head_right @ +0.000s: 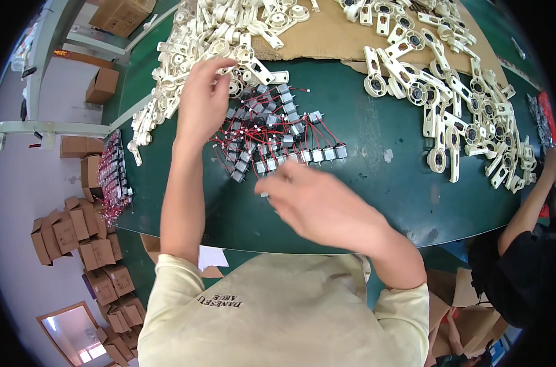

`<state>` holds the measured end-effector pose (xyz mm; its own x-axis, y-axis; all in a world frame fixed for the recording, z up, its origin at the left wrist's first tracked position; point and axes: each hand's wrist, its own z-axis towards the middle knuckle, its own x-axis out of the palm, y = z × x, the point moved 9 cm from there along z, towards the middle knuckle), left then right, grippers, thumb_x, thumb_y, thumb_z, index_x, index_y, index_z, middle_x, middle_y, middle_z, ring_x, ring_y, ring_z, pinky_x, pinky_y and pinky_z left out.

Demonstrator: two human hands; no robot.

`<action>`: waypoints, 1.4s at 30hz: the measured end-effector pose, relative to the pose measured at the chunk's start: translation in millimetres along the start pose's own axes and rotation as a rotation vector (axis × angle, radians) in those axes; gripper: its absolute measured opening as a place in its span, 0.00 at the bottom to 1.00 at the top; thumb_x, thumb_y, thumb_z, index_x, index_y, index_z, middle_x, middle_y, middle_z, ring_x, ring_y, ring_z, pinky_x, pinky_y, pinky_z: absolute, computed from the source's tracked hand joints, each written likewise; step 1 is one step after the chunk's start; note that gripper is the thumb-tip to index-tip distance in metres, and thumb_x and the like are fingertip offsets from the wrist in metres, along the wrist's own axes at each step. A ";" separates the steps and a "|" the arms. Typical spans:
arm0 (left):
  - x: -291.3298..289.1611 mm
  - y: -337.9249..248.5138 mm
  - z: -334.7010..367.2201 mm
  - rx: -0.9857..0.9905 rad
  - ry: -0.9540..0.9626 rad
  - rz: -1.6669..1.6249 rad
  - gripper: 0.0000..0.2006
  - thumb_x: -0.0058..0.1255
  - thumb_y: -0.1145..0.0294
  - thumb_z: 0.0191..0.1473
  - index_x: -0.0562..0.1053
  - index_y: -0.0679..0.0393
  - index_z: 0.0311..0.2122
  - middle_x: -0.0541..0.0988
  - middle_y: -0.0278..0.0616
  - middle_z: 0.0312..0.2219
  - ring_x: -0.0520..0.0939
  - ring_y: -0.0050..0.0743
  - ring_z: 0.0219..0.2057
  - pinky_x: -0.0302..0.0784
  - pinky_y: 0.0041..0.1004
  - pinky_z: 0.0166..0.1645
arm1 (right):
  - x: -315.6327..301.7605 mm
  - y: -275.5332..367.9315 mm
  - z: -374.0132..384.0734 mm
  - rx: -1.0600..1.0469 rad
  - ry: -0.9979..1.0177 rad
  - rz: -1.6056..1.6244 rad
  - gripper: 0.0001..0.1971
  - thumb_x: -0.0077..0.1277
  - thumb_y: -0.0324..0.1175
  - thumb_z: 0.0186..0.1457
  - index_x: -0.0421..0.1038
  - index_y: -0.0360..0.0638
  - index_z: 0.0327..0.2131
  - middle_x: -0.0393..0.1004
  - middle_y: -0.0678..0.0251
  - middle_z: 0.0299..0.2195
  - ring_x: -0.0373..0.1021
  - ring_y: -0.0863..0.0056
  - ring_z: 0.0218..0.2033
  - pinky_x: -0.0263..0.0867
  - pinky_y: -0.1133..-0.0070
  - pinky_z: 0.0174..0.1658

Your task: Assembling small electronic motors into white plastic housings at a factory workbench.

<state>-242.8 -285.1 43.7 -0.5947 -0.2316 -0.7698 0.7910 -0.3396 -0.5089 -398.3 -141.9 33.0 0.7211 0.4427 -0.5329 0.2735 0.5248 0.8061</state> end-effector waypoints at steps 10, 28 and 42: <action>22.3 -16.1 43.7 0.201 0.174 0.523 0.21 0.61 0.64 0.48 0.72 0.56 0.47 0.77 0.49 0.41 0.76 0.50 0.46 0.69 0.42 0.51 | -72.3 -69.2 -12.2 0.359 -0.670 0.465 0.08 0.48 0.28 0.62 0.69 0.34 0.42 0.79 0.65 0.31 0.75 0.82 0.31 0.71 0.83 0.34; 41.8 -19.3 -93.1 -0.556 0.264 -1.710 0.24 0.29 0.63 0.68 0.55 0.68 0.62 0.67 0.61 0.55 0.76 0.57 0.52 0.77 0.44 0.55 | -24.5 -53.9 5.1 0.273 -0.614 0.375 0.08 0.57 0.26 0.56 0.73 0.36 0.40 0.72 0.66 0.34 0.73 0.82 0.29 0.71 0.83 0.30; 35.2 -21.8 -95.3 -0.523 0.136 -1.507 0.21 0.36 0.64 0.67 0.59 0.68 0.58 0.70 0.59 0.53 0.75 0.52 0.54 0.73 0.41 0.57 | -19.1 -46.1 8.8 0.271 -0.563 0.313 0.10 0.60 0.24 0.52 0.74 0.36 0.39 0.72 0.66 0.33 0.73 0.81 0.27 0.71 0.83 0.29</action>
<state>-267.4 -199.0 -9.0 -0.8474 0.0998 0.5215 -0.5020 0.1690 -0.8482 -419.1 -181.0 8.3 0.9921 0.0607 -0.1100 0.0957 0.2018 0.9747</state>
